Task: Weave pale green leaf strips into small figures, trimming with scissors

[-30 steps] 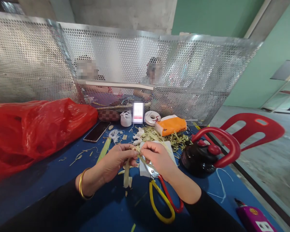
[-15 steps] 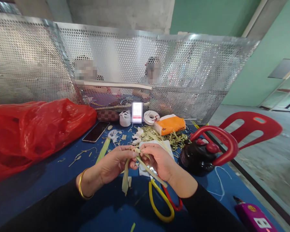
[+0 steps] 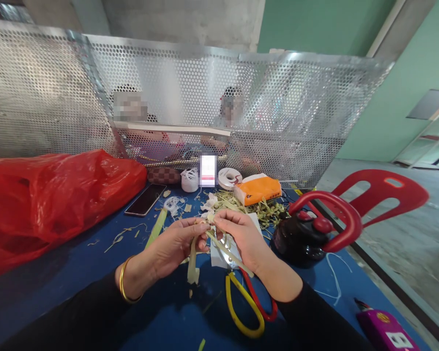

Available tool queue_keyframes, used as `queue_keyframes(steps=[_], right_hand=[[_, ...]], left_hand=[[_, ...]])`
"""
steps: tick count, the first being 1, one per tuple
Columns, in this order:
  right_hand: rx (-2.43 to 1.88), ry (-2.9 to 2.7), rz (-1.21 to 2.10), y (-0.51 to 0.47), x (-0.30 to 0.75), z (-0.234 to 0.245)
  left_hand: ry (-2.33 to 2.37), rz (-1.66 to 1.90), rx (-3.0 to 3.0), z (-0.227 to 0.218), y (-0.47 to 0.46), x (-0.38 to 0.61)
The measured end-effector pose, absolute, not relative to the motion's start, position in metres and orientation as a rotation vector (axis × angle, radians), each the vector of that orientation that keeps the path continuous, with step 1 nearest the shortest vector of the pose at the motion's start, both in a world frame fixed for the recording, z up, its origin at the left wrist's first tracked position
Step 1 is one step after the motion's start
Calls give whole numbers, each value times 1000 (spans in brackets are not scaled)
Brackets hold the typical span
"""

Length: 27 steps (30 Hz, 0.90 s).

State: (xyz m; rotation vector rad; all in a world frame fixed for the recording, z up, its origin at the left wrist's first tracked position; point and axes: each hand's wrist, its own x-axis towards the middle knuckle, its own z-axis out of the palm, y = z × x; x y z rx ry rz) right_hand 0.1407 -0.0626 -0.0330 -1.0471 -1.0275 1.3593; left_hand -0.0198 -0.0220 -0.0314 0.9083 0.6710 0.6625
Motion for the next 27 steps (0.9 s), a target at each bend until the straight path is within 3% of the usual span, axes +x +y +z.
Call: queue_keyframes(steps=[6, 18, 27], right_hand=[[-1023, -1051, 1149, -62, 142, -35], [-756, -900, 1533, -64, 125, -40], [-1015, -1099, 1167, -61, 131, -41]], left_hand=[[690, 694, 900, -31, -25, -19], [526, 641, 1009, -32, -28, -19], [665, 744, 1083, -34, -28, -17]])
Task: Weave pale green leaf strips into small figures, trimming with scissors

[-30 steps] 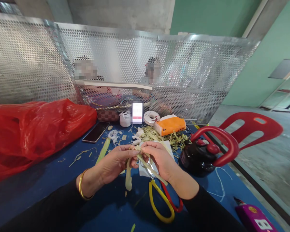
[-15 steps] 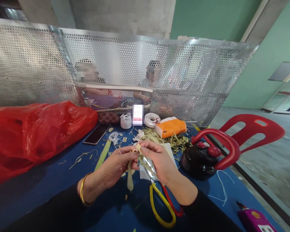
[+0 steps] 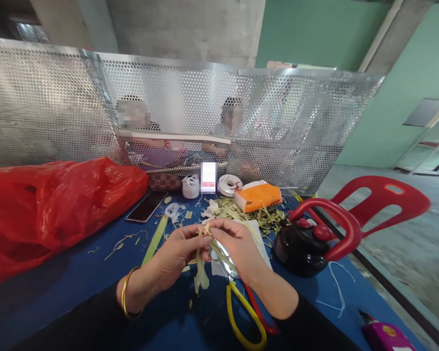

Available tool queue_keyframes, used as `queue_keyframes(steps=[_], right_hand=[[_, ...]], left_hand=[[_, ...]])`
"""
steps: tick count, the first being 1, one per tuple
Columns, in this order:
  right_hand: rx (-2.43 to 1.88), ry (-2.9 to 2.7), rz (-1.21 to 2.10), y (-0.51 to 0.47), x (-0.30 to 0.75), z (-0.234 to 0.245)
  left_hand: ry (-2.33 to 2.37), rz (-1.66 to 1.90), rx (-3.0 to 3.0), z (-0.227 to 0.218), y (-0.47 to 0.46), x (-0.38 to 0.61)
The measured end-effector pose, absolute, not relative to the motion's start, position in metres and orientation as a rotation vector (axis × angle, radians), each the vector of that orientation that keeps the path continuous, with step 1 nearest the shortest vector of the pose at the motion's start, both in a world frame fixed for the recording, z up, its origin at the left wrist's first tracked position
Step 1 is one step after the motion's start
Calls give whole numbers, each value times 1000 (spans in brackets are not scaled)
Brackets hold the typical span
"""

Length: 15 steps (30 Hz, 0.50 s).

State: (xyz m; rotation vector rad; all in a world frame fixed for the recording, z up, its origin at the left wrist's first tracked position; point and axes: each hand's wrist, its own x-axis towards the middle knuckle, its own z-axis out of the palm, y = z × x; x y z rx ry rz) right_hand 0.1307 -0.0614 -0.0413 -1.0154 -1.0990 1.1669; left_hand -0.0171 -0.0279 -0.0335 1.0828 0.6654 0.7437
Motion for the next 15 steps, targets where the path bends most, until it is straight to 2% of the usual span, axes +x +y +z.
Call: queue_keyframes(steps=[8, 15], right_hand=[[-1301, -1354, 628, -66, 138, -32], [-1373, -1381, 689, -65, 137, -33]], left_hand=[[762, 810, 1236, -33, -27, -17], [758, 763, 1253, -33, -27, -17]])
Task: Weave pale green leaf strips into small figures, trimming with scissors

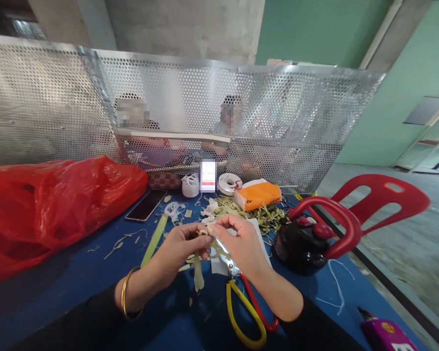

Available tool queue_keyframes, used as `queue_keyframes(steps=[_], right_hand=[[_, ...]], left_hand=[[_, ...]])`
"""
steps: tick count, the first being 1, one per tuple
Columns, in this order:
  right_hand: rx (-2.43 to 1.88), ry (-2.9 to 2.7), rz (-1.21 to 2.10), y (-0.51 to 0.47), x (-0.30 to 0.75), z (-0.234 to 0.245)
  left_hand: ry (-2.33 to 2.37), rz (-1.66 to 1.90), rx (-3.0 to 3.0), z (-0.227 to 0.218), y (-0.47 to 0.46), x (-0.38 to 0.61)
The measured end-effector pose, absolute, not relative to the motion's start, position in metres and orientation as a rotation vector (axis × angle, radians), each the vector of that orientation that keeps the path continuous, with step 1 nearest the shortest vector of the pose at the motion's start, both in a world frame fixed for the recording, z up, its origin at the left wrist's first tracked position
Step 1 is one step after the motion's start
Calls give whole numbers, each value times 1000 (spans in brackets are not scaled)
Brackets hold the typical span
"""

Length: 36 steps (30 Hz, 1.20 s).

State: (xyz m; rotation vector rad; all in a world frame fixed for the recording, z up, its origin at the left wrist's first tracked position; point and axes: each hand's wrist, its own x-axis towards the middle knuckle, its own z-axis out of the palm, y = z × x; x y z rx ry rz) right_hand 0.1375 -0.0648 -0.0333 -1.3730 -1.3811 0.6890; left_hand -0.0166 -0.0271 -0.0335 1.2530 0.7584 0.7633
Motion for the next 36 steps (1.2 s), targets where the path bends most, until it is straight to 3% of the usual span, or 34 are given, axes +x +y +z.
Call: queue_keyframes(steps=[14, 26, 36], right_hand=[[-1407, -1531, 654, -64, 137, -30], [-1074, -1102, 1396, -66, 146, -25], [-961, -1101, 1088, -65, 144, -27]], left_hand=[[772, 797, 1300, -28, -30, -16], [815, 741, 1323, -28, -28, -15], [821, 751, 1240, -32, -25, -16]])
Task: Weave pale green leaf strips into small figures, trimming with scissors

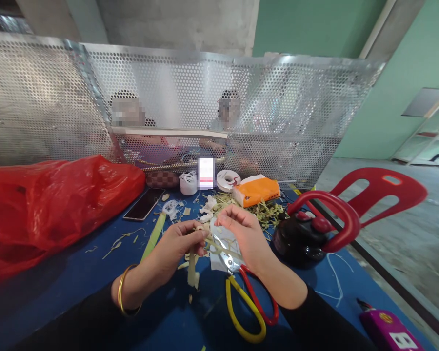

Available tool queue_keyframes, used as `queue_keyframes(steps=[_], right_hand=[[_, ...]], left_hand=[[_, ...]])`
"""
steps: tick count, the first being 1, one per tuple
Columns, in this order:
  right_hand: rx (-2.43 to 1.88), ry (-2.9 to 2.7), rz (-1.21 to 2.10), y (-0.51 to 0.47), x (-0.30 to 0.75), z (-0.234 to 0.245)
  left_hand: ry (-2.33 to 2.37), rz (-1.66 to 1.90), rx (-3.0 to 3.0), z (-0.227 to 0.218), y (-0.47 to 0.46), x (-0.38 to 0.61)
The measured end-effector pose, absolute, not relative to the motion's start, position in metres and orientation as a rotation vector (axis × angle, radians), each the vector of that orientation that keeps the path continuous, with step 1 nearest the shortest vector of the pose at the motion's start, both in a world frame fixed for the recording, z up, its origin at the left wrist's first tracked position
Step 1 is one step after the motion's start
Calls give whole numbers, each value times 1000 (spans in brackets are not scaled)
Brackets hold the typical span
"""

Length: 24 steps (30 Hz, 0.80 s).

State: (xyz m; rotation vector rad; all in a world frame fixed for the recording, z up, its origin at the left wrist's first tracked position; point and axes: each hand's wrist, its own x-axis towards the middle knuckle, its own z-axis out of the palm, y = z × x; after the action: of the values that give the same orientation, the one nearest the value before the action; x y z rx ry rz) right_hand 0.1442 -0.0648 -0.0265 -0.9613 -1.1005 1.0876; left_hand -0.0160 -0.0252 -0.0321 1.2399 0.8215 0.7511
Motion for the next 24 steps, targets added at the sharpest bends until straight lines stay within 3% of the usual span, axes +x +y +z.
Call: queue_keyframes(steps=[3, 6, 8, 10, 15, 24], right_hand=[[-1035, -1152, 715, -59, 153, -30], [-1389, -1301, 313, -50, 168, -35], [-1462, -1353, 231, -45, 175, -37], [-1471, -1408, 315, -44, 175, -36], [-1367, -1583, 886, -56, 152, -28], [-1408, -1419, 796, -62, 139, -28]], left_hand=[[802, 773, 1233, -32, -24, -18], [785, 788, 1229, -31, -24, -19], [784, 796, 1220, -30, -24, -19], [785, 807, 1221, -29, -25, -19], [797, 830, 1267, -27, -25, -19], [835, 836, 1247, -30, -24, -19]])
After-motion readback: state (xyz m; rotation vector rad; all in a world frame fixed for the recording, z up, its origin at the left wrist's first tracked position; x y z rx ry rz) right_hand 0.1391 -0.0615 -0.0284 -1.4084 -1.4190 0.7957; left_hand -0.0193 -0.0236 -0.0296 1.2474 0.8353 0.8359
